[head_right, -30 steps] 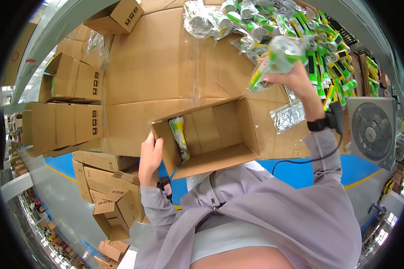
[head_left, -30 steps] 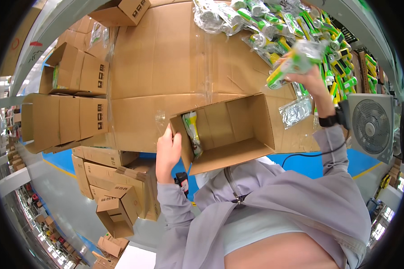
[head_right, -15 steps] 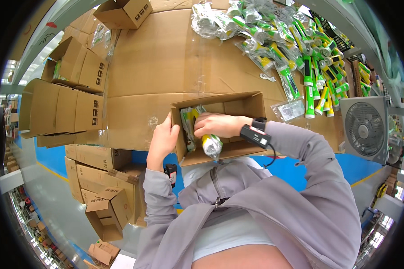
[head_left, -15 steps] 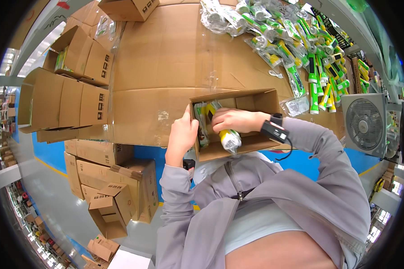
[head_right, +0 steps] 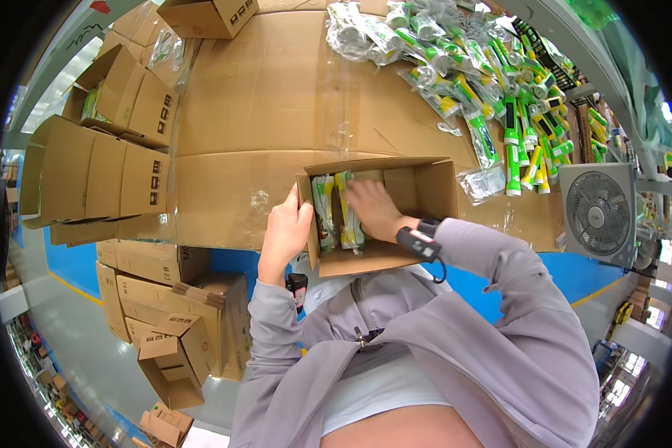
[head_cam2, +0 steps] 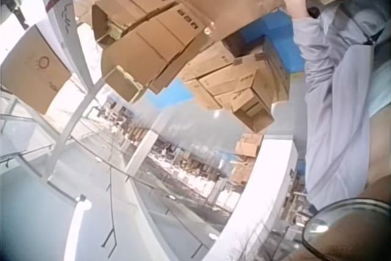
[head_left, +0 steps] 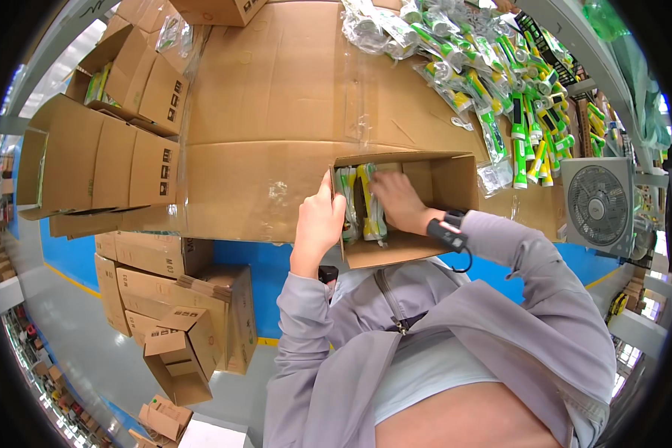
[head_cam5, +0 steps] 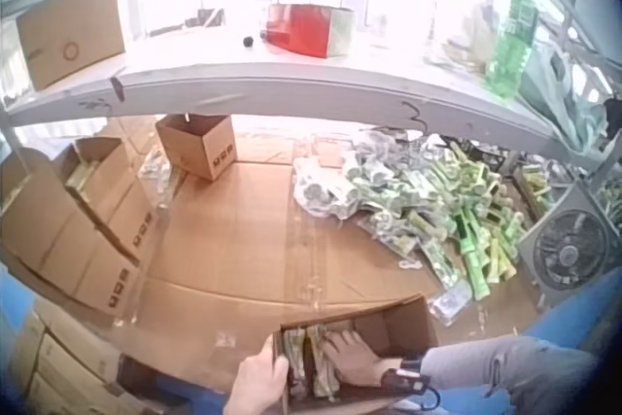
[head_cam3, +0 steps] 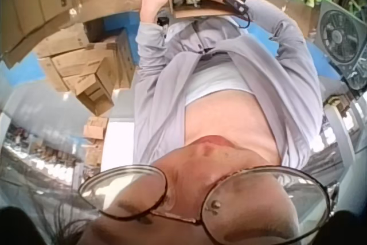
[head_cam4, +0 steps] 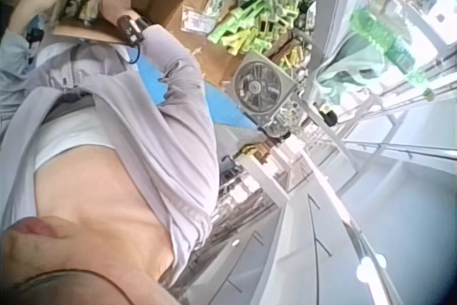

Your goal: Packing individually wrapped products into cardboard boxes after scanning them with a handheld scanner.

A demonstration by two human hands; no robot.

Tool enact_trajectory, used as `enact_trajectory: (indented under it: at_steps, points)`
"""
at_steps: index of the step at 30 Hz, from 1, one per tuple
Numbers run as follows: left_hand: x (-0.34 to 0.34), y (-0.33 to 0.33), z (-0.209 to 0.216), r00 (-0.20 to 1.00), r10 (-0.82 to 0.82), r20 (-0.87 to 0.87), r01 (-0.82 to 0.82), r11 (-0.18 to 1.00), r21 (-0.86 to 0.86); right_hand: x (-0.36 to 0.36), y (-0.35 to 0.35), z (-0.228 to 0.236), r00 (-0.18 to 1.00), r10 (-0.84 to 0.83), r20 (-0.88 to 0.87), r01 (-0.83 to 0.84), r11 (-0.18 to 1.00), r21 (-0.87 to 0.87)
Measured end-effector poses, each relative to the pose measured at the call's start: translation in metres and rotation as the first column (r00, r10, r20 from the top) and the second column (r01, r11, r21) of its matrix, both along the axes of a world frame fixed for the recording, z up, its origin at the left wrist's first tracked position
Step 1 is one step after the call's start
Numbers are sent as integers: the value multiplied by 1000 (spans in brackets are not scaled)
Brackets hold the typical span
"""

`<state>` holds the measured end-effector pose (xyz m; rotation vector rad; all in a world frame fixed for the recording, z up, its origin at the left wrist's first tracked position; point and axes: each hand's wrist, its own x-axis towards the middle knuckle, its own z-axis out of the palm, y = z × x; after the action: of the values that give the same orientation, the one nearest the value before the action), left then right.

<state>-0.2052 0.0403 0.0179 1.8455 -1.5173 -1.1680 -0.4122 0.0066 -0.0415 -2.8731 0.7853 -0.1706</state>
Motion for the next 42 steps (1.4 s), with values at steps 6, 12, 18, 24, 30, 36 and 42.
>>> enact_trajectory:
  at_steps: [6, 12, 18, 24, 30, 36, 42]
  points:
    - [-6, -2, -9, 992, 85, -95, -92, 994, -66, 9, -10, 42, 756, -412, -509, 561, 5, 828]
    - [-13, -3, -10, 994, 90, -63, -96, 991, -94, 20, 8, -72, 915, 17, -403, 209, 836, 508]
    - [-13, -6, -13, 991, 96, 91, -84, 988, -127, 12, 3, -52, 940, -81, -333, 287, 714, 638]
    - [-10, -6, -7, 989, 134, -69, -138, 989, -56, -86, -77, 103, 841, -505, 193, -199, 44, 979]
    - [-19, -14, -1, 988, 146, -56, -149, 988, -48, -267, -178, -33, 202, -917, 344, 869, 330, 368]
    - [-23, -17, 0, 985, 164, -58, -164, 986, -8, -352, -177, -100, 17, -972, -233, 816, -121, 565]
    - [-19, -21, -3, 991, 132, 17, -132, 991, -25, -329, -143, -88, 348, -904, -250, 794, 143, 591]
